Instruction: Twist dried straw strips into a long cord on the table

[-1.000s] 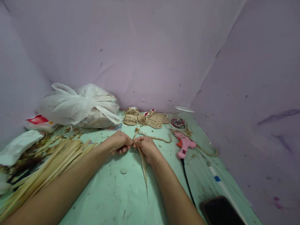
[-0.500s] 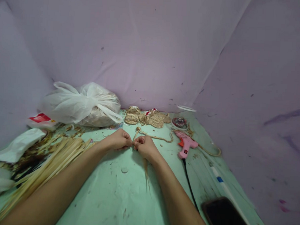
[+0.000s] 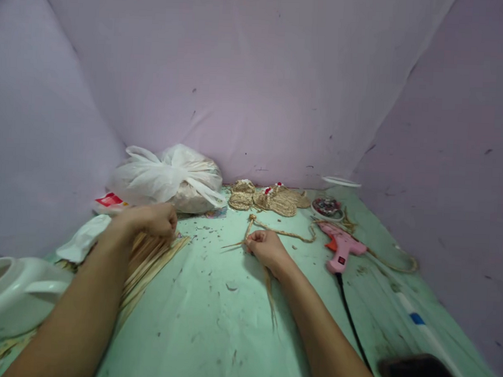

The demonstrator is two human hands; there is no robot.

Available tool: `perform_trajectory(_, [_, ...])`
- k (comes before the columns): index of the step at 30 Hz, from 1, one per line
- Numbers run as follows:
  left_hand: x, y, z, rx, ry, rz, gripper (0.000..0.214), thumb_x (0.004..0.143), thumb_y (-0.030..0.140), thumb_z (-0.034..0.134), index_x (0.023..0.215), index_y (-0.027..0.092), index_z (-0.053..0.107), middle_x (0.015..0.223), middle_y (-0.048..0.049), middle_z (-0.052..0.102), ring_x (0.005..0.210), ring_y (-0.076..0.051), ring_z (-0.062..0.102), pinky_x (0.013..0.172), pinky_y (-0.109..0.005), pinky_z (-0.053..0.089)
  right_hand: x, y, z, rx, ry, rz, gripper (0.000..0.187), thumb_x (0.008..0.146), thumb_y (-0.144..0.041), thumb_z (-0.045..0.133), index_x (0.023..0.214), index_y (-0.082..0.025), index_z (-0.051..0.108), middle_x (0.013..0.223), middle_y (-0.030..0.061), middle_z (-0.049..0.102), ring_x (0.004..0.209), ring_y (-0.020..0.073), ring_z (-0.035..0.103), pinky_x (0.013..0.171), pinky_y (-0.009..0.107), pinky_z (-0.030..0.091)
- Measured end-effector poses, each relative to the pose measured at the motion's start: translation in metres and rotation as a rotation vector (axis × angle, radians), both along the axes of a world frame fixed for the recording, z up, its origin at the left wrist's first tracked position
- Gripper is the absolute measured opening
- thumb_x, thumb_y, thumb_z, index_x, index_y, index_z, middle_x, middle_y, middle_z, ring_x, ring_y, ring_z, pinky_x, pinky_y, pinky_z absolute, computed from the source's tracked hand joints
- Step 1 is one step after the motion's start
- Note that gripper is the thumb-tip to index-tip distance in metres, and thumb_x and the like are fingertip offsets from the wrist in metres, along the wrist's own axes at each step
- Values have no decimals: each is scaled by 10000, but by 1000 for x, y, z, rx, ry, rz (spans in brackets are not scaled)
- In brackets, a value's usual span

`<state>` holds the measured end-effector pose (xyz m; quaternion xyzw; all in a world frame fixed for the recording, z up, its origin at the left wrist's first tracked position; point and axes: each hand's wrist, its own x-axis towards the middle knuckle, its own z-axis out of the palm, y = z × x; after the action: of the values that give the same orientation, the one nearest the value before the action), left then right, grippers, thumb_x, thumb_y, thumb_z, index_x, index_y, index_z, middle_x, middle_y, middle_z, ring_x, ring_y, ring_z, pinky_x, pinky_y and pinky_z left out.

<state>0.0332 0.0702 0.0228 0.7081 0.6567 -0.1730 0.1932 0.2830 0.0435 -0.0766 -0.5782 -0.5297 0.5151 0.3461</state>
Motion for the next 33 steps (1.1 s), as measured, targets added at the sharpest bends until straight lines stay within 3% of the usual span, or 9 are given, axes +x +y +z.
perform_trajectory(3, [6,13,-31,-124,25,18,104,437,221,586,504,143,588,577,-57,612,506,-152,517,462,-234,349,0,-1,2,0,-1,-2,52,577,-176,519,534,-149,509,444,-31,493,418,70,346,442,203,241])
perform_trajectory(5, [8,17,-38,-145,27,30,50,432,166,551,469,137,569,564,-69,614,492,-154,518,460,-238,361,0,0,1,6,1,3,52,574,-173,517,529,-147,508,450,-29,496,424,69,347,447,203,245])
perform_trajectory(7, [8,15,-32,-110,-6,47,49,438,137,518,452,133,565,536,-72,607,481,-151,518,463,-235,368,0,0,0,6,-2,7,54,571,-170,519,523,-148,507,444,-29,488,422,69,340,442,204,237])
perform_trajectory(13, [9,0,9,88,-207,134,114,495,183,496,495,140,602,492,-43,582,429,-136,502,437,-221,348,0,1,-1,-17,29,-16,35,562,-155,528,530,-151,514,451,-22,501,422,73,347,434,205,238])
perform_trajectory(16, [18,-1,9,130,-353,92,109,507,197,500,496,145,595,494,-18,570,425,-114,491,438,-204,347,0,0,0,-16,27,-11,58,564,-149,516,507,-152,510,429,-28,482,409,69,328,423,206,222])
perform_trajectory(21, [58,2,-20,127,-564,64,140,542,206,514,580,127,623,475,-8,543,402,-99,462,426,-201,347,0,1,1,1,23,6,52,565,-141,504,515,-149,516,432,-33,475,409,64,308,426,207,206])
perform_trajectory(26, [100,-3,-48,116,-594,83,158,585,210,493,529,114,605,391,-6,472,373,-100,419,386,-201,296,2,2,-1,-13,52,1,56,567,-164,514,513,-150,514,418,-40,446,398,63,304,416,207,203])
perform_trajectory(33, [107,-6,-60,20,-680,89,221,607,292,513,456,130,521,338,19,397,324,-70,314,346,-202,221,2,3,1,-10,48,-2,61,560,-135,507,502,-151,515,400,-46,441,382,58,288,402,205,196])
